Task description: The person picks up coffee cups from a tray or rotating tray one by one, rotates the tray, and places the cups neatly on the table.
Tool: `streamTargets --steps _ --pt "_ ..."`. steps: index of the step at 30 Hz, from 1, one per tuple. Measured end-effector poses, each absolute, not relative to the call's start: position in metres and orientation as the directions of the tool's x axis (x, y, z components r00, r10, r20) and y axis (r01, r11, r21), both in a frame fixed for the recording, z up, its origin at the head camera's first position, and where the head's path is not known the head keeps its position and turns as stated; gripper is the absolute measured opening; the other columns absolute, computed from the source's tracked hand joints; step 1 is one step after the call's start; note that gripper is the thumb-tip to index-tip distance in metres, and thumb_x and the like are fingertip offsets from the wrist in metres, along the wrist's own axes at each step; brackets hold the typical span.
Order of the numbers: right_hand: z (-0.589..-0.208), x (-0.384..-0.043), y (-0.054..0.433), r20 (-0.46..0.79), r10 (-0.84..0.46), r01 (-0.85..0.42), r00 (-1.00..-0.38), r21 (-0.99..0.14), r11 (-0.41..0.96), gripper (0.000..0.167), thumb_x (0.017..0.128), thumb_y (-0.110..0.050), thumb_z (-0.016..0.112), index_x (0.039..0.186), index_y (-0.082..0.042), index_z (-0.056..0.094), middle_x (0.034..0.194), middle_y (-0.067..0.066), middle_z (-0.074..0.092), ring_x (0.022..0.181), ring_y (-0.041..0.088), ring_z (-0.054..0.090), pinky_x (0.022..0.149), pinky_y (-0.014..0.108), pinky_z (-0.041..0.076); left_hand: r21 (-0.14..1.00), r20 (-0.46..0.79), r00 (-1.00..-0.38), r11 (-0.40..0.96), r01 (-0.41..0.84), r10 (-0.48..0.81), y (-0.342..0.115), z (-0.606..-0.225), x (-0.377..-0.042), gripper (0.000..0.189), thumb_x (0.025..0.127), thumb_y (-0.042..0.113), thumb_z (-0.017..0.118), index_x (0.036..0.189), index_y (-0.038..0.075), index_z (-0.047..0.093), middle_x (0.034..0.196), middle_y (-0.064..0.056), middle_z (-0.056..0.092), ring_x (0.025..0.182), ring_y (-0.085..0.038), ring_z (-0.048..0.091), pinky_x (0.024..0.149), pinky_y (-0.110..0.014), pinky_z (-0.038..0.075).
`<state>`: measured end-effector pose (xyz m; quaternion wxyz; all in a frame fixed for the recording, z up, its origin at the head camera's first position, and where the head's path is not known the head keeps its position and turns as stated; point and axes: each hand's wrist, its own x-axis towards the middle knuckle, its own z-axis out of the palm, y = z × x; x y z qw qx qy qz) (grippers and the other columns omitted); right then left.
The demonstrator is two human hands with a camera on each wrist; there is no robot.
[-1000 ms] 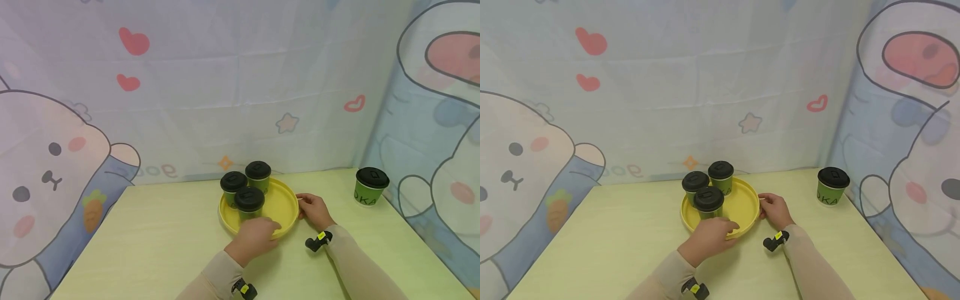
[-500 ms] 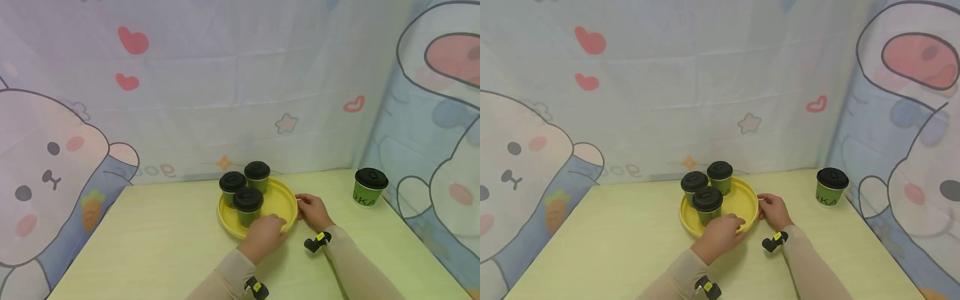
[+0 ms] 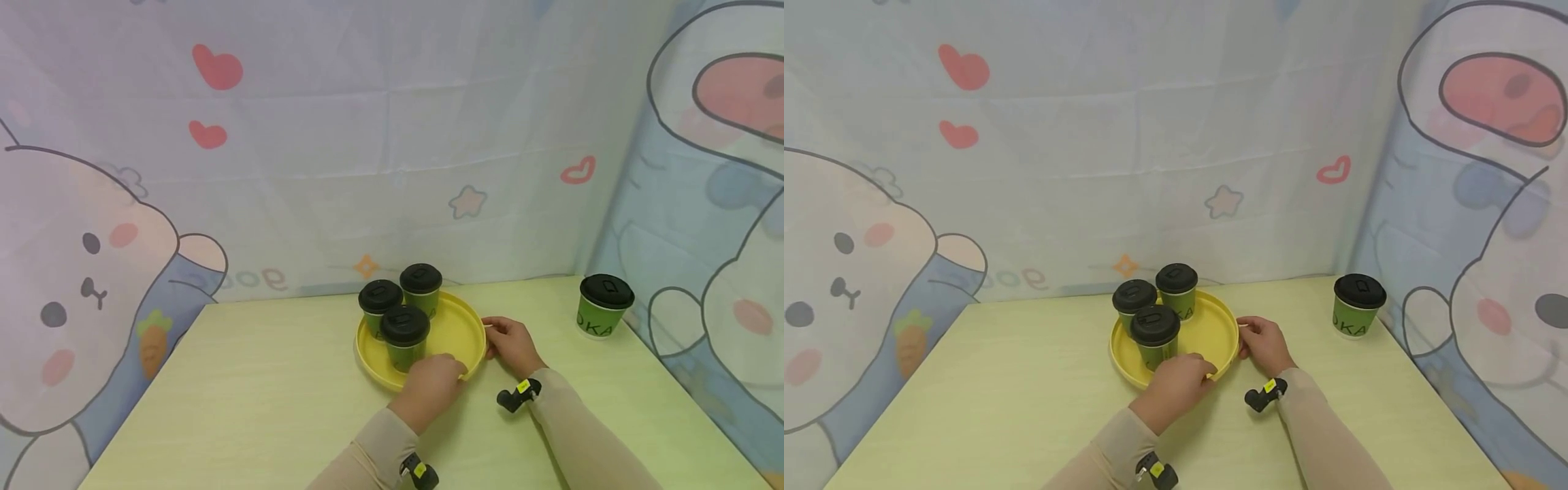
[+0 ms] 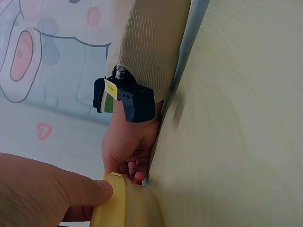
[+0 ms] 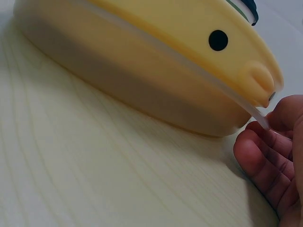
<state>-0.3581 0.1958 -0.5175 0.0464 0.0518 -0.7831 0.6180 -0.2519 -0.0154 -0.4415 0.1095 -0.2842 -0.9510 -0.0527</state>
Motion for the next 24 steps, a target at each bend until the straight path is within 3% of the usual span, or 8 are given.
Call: streamTargets --steps 8,16,24 --pt "-0.518 -0.358 0.195 0.128 -0.016 -0.129 -0.992 -0.966 0.226 0.029 0.101 -0.013 0.059 0.125 0.002 0.065 0.091 0.012 0.070 0.061 0.019 0.064 0.061 0.030 0.057 0.054 0.207 -0.823 0.834 0.549 0.528 -0.022 -0.441 -0.252 0.005 0.090 0.023 0.076 0.094 0.022 0.079 0.078 0.006 0.064 0.069 -0.010 0.061 0.058 -0.027 0.047" --pt "-0.518 -0.357 0.194 0.140 -0.023 -0.142 -0.990 -0.960 0.241 0.030 0.101 -0.014 0.059 0.125 0.003 0.065 0.089 0.012 0.070 0.061 0.021 0.064 0.061 0.031 0.057 0.040 0.192 -0.818 0.829 0.558 0.542 -0.034 -0.440 -0.250 0.014 0.089 0.022 0.077 0.101 0.026 0.080 0.091 0.008 0.072 0.082 -0.009 0.067 0.066 -0.024 0.051" --pt "-0.516 -0.356 0.194 0.146 -0.030 -0.149 -0.989 -0.962 0.228 0.030 0.101 -0.015 0.059 0.125 0.003 0.065 0.089 0.012 0.070 0.061 0.022 0.065 0.061 0.032 0.057 0.037 0.189 -0.808 0.818 0.574 0.559 -0.049 -0.437 -0.248 0.017 0.086 0.021 0.079 0.101 0.028 0.080 0.095 0.010 0.074 0.084 -0.008 0.067 0.065 -0.026 0.052"
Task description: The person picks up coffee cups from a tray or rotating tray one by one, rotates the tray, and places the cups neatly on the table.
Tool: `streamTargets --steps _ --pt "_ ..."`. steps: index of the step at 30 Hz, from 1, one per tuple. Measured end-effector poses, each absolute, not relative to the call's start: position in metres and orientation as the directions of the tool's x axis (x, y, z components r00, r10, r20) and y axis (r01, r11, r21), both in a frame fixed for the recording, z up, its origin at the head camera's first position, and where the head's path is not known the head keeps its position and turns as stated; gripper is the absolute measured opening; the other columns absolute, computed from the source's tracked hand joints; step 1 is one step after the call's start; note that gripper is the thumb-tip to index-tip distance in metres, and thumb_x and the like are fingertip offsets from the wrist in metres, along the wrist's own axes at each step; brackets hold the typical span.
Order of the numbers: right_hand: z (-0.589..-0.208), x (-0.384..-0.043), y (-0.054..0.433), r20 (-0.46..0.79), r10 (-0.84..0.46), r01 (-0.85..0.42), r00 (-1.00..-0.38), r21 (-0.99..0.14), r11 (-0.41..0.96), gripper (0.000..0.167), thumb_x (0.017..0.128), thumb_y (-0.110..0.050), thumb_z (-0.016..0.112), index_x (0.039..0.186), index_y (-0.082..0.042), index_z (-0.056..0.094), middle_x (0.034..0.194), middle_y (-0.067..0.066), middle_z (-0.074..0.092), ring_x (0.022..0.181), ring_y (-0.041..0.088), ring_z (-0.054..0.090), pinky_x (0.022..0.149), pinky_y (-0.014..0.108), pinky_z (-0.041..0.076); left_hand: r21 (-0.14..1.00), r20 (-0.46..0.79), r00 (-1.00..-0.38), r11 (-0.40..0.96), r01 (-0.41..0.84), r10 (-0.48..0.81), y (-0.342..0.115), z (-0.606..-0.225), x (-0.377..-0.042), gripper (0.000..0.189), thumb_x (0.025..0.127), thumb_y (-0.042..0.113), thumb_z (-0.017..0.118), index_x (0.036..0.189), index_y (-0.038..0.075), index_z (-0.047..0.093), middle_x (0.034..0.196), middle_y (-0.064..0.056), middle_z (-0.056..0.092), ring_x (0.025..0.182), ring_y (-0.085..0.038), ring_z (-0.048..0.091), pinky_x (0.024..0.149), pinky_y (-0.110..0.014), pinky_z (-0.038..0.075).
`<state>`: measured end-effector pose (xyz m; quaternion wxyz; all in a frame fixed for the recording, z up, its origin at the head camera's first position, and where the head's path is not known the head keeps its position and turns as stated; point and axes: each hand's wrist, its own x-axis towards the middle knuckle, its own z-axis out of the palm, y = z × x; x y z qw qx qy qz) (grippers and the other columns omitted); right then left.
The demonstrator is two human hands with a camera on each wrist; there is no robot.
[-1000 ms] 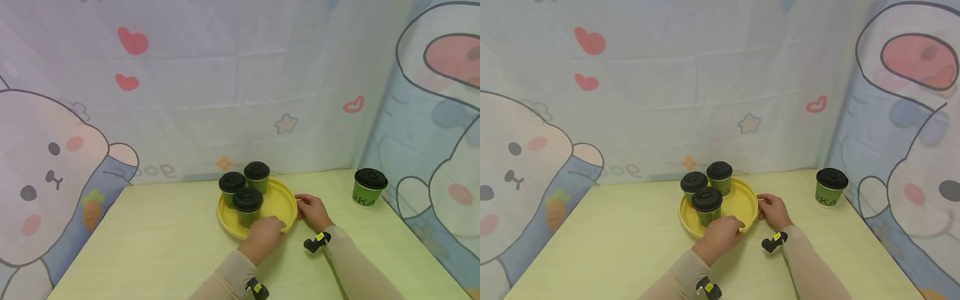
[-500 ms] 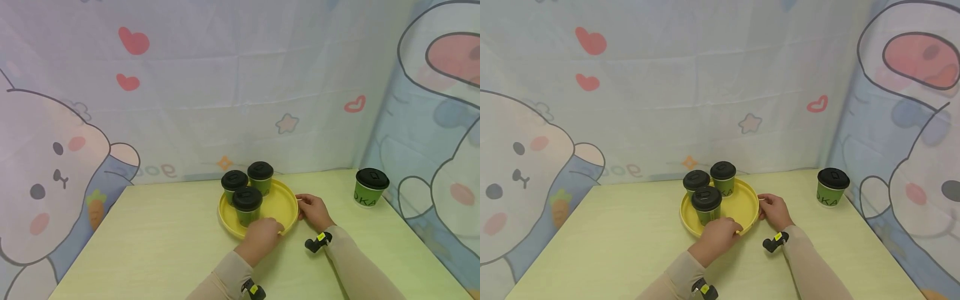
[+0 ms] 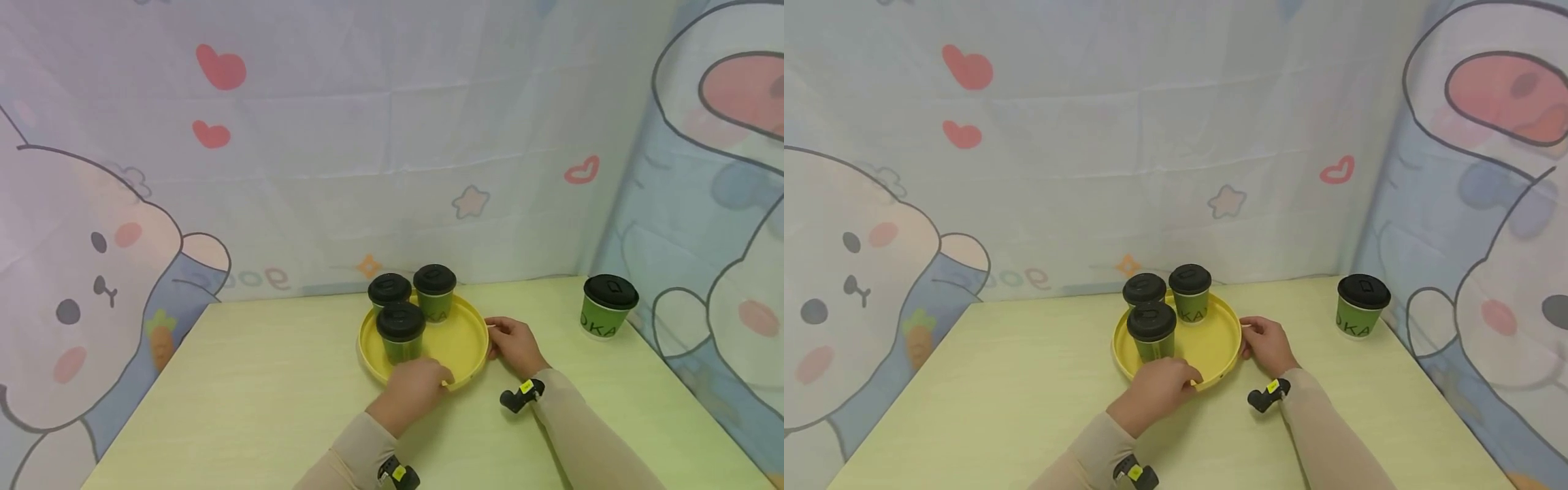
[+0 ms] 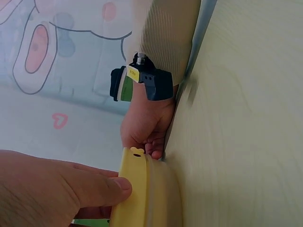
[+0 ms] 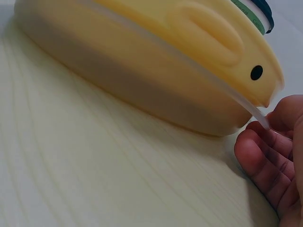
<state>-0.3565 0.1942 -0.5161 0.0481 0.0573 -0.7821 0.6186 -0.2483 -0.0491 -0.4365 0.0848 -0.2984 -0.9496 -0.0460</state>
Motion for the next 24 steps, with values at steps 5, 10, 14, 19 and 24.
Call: streamTargets --steps 5,10,14,19,24 --pt "-0.513 -0.356 0.195 0.147 -0.026 -0.149 -0.989 -0.964 0.221 0.030 0.101 -0.014 0.059 0.125 0.004 0.065 0.089 0.013 0.070 0.060 0.021 0.064 0.060 0.031 0.057 0.034 0.170 -0.804 0.813 0.582 0.569 -0.055 -0.434 -0.249 0.017 0.088 0.022 0.079 0.103 0.028 0.080 0.098 0.010 0.074 0.087 -0.008 0.068 0.068 -0.026 0.053" --pt "-0.511 -0.354 0.194 0.136 -0.019 -0.137 -0.991 -0.963 0.232 0.030 0.101 -0.013 0.059 0.125 0.003 0.064 0.089 0.012 0.069 0.060 0.021 0.064 0.060 0.030 0.056 0.025 0.172 -0.792 0.801 0.598 0.586 -0.062 -0.435 -0.249 0.016 0.087 0.022 0.079 0.103 0.028 0.080 0.097 0.011 0.074 0.086 -0.007 0.067 0.067 -0.024 0.052" --pt "-0.512 -0.353 0.195 0.131 -0.024 -0.133 -0.991 -0.962 0.238 0.031 0.101 -0.013 0.058 0.126 0.004 0.064 0.090 0.012 0.070 0.060 0.020 0.064 0.061 0.030 0.056 0.034 0.162 -0.788 0.795 0.606 0.594 -0.066 -0.435 -0.249 0.016 0.088 0.022 0.078 0.103 0.027 0.080 0.097 0.011 0.074 0.085 -0.007 0.067 0.068 -0.023 0.052" --pt "-0.514 -0.355 0.195 0.130 -0.023 -0.132 -0.991 -0.962 0.240 0.032 0.102 -0.015 0.058 0.128 0.004 0.063 0.090 0.012 0.070 0.061 0.019 0.064 0.061 0.030 0.056 0.049 0.180 -0.778 0.785 0.618 0.602 -0.071 -0.434 -0.249 0.016 0.087 0.020 0.078 0.102 0.026 0.080 0.097 0.011 0.074 0.084 -0.008 0.068 0.068 -0.024 0.052" --pt "-0.514 -0.355 0.195 0.127 -0.030 -0.130 -0.991 -0.967 0.221 0.034 0.102 -0.014 0.058 0.129 0.006 0.062 0.090 0.011 0.069 0.060 0.021 0.063 0.061 0.030 0.056 0.078 0.173 -0.777 0.778 0.624 0.606 -0.077 -0.433 -0.249 0.016 0.087 0.018 0.077 0.102 0.024 0.080 0.097 0.011 0.075 0.086 -0.008 0.068 0.071 -0.024 0.053"
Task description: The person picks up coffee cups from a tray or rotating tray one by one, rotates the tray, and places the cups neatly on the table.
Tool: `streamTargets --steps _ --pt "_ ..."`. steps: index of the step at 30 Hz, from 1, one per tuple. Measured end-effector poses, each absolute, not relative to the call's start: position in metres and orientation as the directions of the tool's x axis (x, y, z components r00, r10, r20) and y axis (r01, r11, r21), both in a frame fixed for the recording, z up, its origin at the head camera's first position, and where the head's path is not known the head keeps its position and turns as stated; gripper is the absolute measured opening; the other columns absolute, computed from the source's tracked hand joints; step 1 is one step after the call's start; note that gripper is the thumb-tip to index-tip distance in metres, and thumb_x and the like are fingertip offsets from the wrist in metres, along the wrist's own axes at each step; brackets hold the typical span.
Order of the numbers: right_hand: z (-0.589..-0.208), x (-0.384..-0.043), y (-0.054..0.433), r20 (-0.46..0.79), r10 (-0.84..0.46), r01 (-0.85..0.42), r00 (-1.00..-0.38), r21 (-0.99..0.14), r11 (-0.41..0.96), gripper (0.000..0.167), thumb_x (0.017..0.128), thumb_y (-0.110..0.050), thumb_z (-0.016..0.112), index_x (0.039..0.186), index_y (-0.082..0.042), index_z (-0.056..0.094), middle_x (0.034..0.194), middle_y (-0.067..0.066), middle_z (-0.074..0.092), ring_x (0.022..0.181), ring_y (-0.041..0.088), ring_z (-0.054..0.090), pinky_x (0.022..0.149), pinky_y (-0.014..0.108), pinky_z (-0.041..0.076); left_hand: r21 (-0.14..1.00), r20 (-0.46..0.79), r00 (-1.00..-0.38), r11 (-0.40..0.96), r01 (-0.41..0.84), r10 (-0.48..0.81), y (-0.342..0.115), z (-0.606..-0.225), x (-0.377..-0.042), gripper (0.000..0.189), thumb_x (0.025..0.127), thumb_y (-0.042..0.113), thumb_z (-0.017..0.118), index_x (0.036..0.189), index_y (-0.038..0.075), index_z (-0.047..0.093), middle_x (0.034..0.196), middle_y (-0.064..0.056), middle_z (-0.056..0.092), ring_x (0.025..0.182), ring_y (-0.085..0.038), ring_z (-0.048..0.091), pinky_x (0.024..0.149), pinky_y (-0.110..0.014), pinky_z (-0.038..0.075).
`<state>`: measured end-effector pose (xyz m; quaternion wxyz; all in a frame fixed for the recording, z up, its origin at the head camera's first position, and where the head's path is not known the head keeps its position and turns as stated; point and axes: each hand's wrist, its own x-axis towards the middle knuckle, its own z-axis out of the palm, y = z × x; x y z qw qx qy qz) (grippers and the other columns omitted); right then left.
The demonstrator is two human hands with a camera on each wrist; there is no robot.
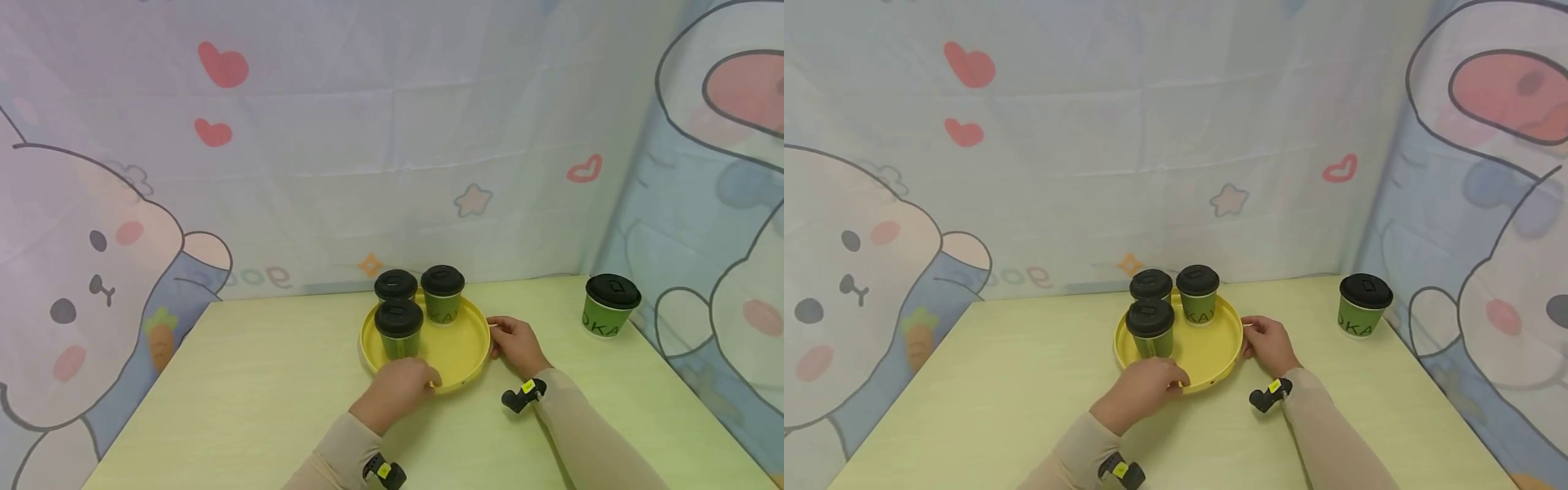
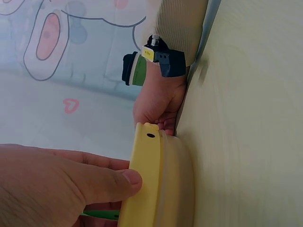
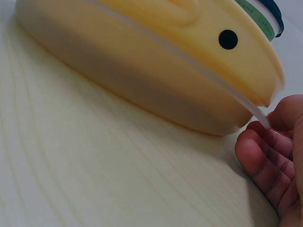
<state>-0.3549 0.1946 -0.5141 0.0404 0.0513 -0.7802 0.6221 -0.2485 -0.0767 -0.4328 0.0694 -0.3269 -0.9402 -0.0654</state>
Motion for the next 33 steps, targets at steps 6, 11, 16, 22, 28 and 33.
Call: streamTargets --steps 6,11,16,22,28,33 --pt "-0.514 -0.355 0.194 0.138 -0.030 -0.142 -0.990 -0.967 0.213 0.034 0.102 -0.014 0.059 0.129 0.006 0.062 0.090 0.012 0.070 0.061 0.022 0.064 0.060 0.031 0.056 0.084 0.177 -0.766 0.766 0.637 0.618 -0.085 -0.431 -0.248 0.015 0.087 0.017 0.078 0.101 0.023 0.080 0.098 0.011 0.075 0.087 -0.008 0.069 0.074 -0.024 0.054" --pt "-0.517 -0.357 0.194 0.133 -0.019 -0.134 -0.991 -0.964 0.230 0.031 0.101 -0.014 0.059 0.127 0.003 0.064 0.088 0.011 0.069 0.060 0.020 0.064 0.061 0.030 0.056 0.098 0.173 -0.775 0.773 0.627 0.607 -0.090 -0.429 -0.248 0.015 0.087 0.017 0.079 0.101 0.023 0.080 0.097 0.011 0.075 0.087 -0.007 0.068 0.073 -0.025 0.054" --pt "-0.518 -0.358 0.194 0.136 -0.017 -0.136 -0.991 -0.960 0.245 0.030 0.101 -0.014 0.058 0.126 0.002 0.064 0.089 0.012 0.069 0.061 0.021 0.064 0.061 0.030 0.056 0.090 0.184 -0.772 0.772 0.629 0.608 -0.094 -0.430 -0.248 0.014 0.087 0.016 0.077 0.098 0.025 0.080 0.094 0.012 0.074 0.085 -0.007 0.068 0.072 -0.025 0.053" --pt "-0.518 -0.358 0.194 0.129 -0.007 -0.126 -0.992 -0.958 0.259 0.030 0.101 -0.014 0.058 0.126 0.002 0.064 0.089 0.012 0.068 0.062 0.020 0.064 0.062 0.029 0.056 0.087 0.184 -0.770 0.770 0.632 0.611 -0.099 -0.430 -0.248 0.014 0.088 0.016 0.077 0.098 0.024 0.080 0.094 0.011 0.074 0.085 -0.008 0.068 0.072 -0.025 0.053" --pt "-0.519 -0.359 0.195 0.134 -0.010 -0.132 -0.991 -0.960 0.246 0.030 0.101 -0.013 0.058 0.126 0.002 0.064 0.089 0.012 0.068 0.061 0.021 0.063 0.061 0.030 0.056 0.123 0.187 -0.766 0.759 0.640 0.616 -0.106 -0.430 -0.252 0.008 0.090 0.020 0.076 0.096 0.024 0.079 0.093 0.014 0.073 0.082 -0.004 0.065 0.073 -0.023 0.052" --pt "-0.519 -0.357 0.193 0.130 -0.010 -0.128 -0.991 -0.958 0.255 0.030 0.101 -0.014 0.058 0.126 0.002 0.064 0.090 0.012 0.068 0.062 0.021 0.063 0.062 0.029 0.056 0.201 0.220 -0.803 0.779 0.594 0.554 -0.120 -0.429 -0.259 0.008 0.093 0.029 0.072 0.090 0.025 0.078 0.085 0.016 0.070 0.076 -0.001 0.061 0.066 -0.025 0.050"
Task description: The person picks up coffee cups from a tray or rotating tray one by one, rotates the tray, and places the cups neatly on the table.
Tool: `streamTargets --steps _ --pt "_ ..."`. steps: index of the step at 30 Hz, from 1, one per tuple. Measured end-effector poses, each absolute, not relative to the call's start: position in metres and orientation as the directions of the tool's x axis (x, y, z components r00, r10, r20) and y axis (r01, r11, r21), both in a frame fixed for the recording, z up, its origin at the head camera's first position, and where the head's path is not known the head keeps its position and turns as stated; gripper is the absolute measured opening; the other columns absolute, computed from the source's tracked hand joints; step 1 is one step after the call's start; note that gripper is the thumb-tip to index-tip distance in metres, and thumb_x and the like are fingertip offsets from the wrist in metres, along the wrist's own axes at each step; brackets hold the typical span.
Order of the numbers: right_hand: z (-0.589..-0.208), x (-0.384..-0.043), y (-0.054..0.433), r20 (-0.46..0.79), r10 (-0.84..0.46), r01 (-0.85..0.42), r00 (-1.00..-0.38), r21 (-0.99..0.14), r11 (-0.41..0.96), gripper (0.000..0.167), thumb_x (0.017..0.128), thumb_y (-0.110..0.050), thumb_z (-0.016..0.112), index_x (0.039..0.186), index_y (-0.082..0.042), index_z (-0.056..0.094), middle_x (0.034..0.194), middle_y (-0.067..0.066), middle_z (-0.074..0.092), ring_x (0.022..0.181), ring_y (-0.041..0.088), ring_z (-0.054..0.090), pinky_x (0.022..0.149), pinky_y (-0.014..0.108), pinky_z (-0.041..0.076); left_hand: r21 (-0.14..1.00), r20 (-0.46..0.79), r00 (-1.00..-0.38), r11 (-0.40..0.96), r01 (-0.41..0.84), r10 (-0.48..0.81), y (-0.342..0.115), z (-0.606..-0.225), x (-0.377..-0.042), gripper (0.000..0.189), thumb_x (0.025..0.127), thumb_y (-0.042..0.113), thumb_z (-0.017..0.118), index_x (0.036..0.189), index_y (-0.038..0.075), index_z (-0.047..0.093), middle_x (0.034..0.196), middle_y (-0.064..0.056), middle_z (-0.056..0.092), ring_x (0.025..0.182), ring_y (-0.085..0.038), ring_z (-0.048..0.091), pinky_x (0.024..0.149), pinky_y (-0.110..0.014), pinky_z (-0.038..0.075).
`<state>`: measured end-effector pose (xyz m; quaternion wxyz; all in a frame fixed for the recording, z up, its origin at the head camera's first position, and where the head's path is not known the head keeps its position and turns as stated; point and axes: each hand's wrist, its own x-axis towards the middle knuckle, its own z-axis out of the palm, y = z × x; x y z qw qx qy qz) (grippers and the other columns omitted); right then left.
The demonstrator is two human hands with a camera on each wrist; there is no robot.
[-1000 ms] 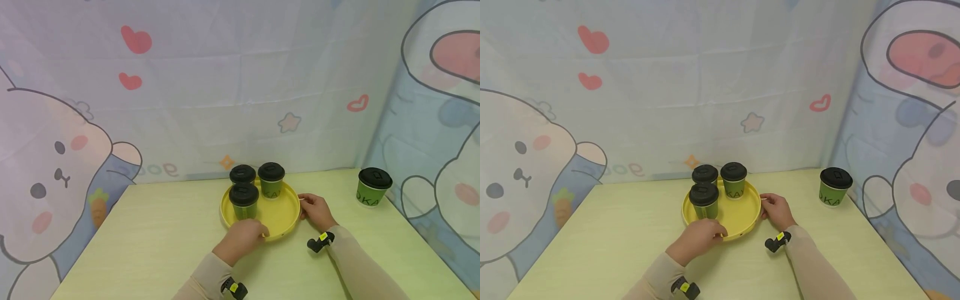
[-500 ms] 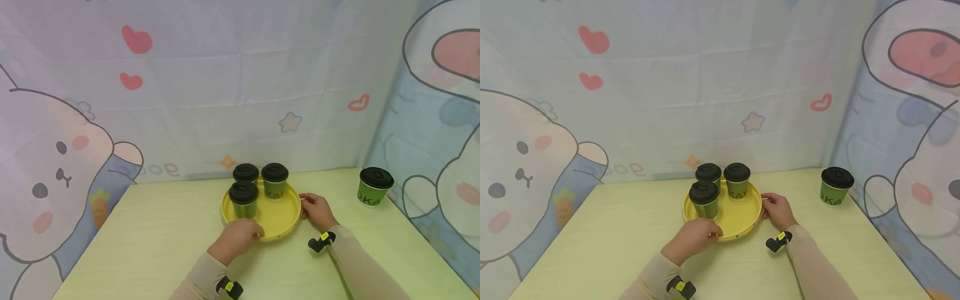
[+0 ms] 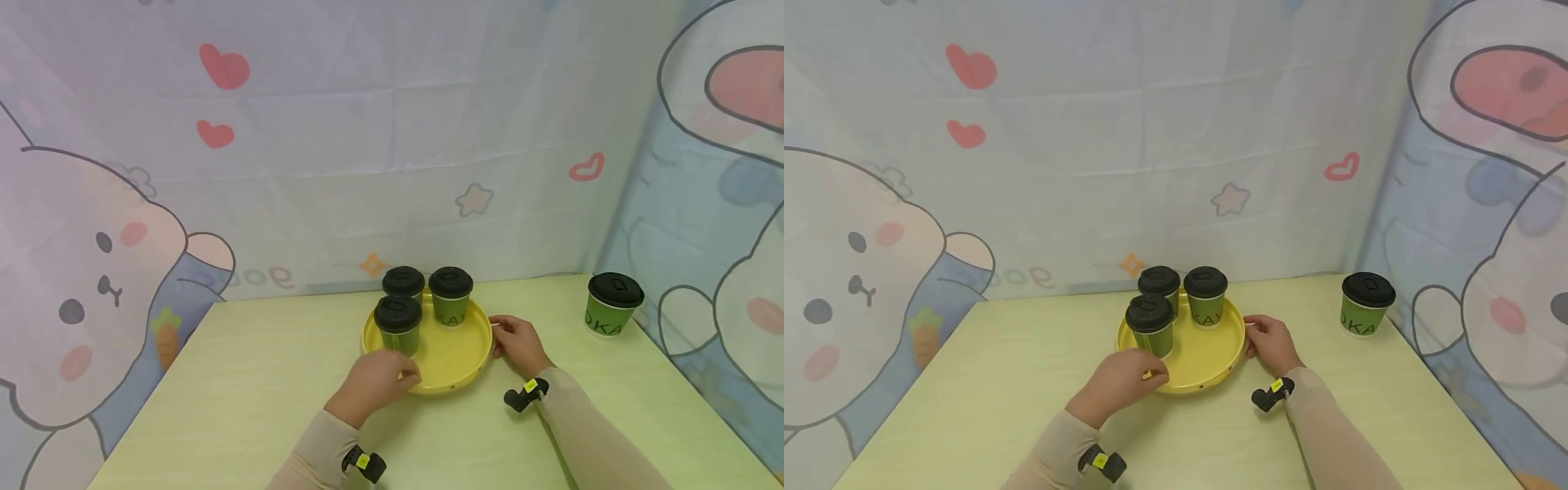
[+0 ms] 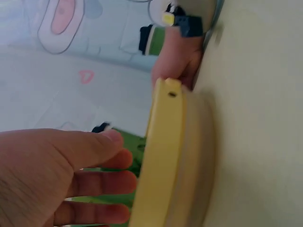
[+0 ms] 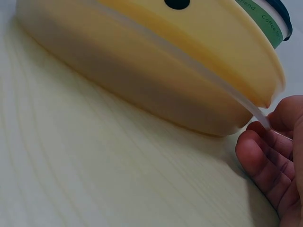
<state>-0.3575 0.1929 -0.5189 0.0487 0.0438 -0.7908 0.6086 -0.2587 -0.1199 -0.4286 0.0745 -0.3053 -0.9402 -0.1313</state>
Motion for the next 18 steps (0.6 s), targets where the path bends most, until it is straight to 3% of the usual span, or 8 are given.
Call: streamTargets --steps 6,9,13,18 --pt "-0.514 -0.351 0.188 0.119 -0.005 -0.116 -0.993 -0.954 0.277 0.031 0.103 -0.013 0.057 0.128 0.005 0.062 0.091 0.013 0.067 0.062 0.020 0.062 0.062 0.028 0.055 0.326 0.208 -0.905 0.846 0.422 0.371 -0.157 -0.420 -0.271 0.010 0.094 0.025 0.070 0.088 0.019 0.074 0.076 0.008 0.064 0.066 -0.009 0.055 0.059 -0.030 0.046" --pt "-0.515 -0.353 0.190 0.123 -0.011 -0.121 -0.992 -0.952 0.280 0.031 0.102 -0.013 0.057 0.128 0.004 0.062 0.091 0.013 0.068 0.062 0.020 0.063 0.062 0.028 0.055 0.430 0.188 -0.961 0.863 0.266 0.202 -0.171 -0.423 -0.282 0.018 0.097 0.027 0.066 0.103 0.012 0.072 0.088 -0.002 0.068 0.073 -0.018 0.061 0.064 -0.037 0.051" --pt "-0.518 -0.358 0.193 0.126 -0.012 -0.124 -0.992 -0.952 0.278 0.031 0.101 -0.014 0.058 0.127 0.002 0.063 0.091 0.012 0.068 0.061 0.020 0.063 0.062 0.029 0.055 0.609 0.142 -0.990 0.787 0.096 0.011 -0.172 -0.440 -0.301 0.044 0.102 0.035 0.057 0.133 0.004 0.061 0.117 -0.017 0.068 0.100 -0.032 0.066 0.083 -0.049 0.053" --pt "-0.517 -0.358 0.193 0.128 -0.006 -0.125 -0.992 -0.953 0.275 0.031 0.101 -0.014 0.058 0.127 0.002 0.063 0.090 0.011 0.067 0.061 0.020 0.063 0.062 0.029 0.055 0.787 0.079 -0.990 0.617 -0.010 -0.116 -0.163 -0.461 -0.315 0.054 0.104 0.038 0.051 0.146 0.003 0.050 0.125 -0.021 0.064 0.106 -0.035 0.064 0.089 -0.050 0.052"
